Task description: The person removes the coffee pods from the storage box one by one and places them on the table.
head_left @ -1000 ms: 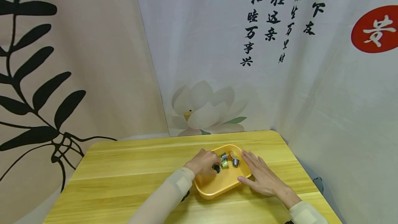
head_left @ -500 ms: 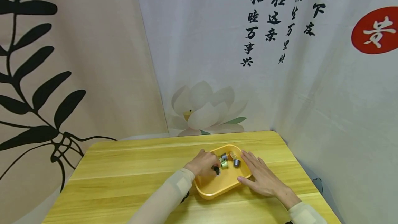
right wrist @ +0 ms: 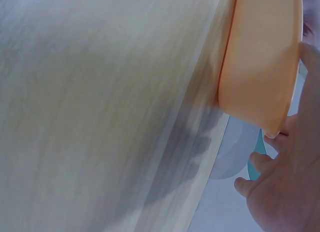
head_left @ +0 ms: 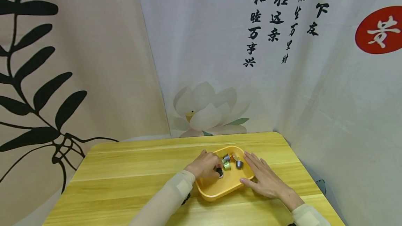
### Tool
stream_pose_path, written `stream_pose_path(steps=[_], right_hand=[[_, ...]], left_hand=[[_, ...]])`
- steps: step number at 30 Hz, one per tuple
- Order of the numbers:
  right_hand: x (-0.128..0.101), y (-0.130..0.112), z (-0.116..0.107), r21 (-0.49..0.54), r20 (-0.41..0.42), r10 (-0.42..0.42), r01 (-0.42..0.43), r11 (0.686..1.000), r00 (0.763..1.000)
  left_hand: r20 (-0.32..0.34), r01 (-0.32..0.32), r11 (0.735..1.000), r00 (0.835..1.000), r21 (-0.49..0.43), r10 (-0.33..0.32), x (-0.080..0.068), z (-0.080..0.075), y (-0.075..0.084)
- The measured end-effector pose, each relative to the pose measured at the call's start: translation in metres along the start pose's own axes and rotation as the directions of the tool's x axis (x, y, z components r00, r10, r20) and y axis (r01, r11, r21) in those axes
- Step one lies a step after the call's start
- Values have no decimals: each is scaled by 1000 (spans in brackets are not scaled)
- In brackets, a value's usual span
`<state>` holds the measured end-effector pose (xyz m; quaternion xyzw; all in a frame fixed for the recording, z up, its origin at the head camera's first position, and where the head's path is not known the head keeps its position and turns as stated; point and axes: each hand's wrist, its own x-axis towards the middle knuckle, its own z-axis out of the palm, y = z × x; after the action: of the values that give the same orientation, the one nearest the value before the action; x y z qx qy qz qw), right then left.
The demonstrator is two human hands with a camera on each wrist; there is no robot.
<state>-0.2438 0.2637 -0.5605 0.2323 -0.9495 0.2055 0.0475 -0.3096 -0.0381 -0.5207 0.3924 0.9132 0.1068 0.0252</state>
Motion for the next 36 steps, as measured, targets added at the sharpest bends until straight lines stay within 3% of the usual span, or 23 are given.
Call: stream_pose_path(steps=[18, 36], right_hand=[[-1, -3, -2, 8, -1, -2, 2, 1000, 1000], [-1, -2, -1, 25, 0, -10, 10, 1000, 1000]], left_hand=[[-43, -5, 1000, 999, -5, 5, -8, -14, -1], [-135, -33, 989, 991, -143, 14, -29, -27, -10]])
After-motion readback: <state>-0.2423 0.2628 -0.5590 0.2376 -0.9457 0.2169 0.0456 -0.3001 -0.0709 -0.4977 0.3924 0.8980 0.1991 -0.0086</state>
